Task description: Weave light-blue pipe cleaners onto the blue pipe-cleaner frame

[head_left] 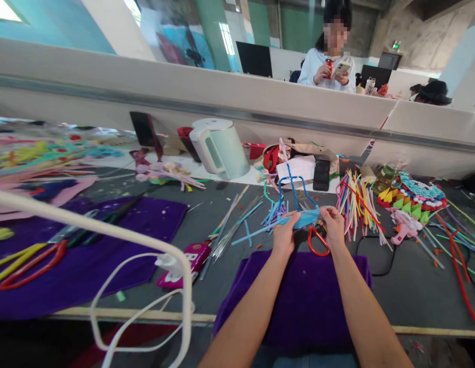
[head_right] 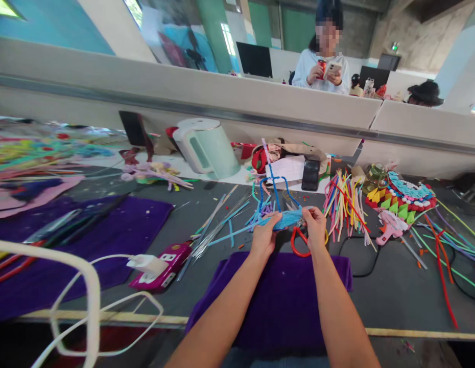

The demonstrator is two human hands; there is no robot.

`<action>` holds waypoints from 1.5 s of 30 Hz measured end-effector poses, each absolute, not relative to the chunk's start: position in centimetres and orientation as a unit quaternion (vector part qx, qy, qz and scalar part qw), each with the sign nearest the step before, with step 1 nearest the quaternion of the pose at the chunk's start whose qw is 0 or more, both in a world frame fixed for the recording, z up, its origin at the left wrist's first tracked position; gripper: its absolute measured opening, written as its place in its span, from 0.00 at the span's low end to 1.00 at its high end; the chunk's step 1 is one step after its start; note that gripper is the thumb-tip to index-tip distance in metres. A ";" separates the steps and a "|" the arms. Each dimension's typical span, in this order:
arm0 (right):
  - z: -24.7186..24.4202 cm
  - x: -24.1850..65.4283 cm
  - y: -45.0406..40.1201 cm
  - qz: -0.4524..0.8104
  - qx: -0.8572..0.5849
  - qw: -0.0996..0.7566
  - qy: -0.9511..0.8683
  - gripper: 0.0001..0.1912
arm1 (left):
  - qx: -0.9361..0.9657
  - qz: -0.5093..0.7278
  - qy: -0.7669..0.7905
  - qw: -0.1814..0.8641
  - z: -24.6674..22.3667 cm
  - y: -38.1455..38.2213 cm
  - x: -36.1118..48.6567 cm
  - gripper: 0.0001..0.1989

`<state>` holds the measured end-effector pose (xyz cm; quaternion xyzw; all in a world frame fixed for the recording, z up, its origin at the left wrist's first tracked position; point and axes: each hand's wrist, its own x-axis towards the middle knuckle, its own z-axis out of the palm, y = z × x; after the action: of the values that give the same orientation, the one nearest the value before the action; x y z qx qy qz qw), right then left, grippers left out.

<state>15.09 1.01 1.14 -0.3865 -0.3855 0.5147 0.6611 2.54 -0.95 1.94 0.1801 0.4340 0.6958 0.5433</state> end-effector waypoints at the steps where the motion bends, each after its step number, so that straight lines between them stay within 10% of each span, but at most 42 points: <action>1: 0.9 15.1 1.1 0.511 -0.392 0.663 -0.382 0.12 | 0.185 0.696 0.431 0.543 2.0 -1.0 2.6 0.16; 45: 1.6 15.0 0.8 0.491 -0.398 0.681 -0.370 0.15 | 0.260 0.634 0.340 0.644 2.2 -1.3 1.9 0.11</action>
<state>15.04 0.78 1.62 -0.3981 -0.3703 0.4906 0.6809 1.95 -1.30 2.16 0.2602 0.3401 0.6340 0.6440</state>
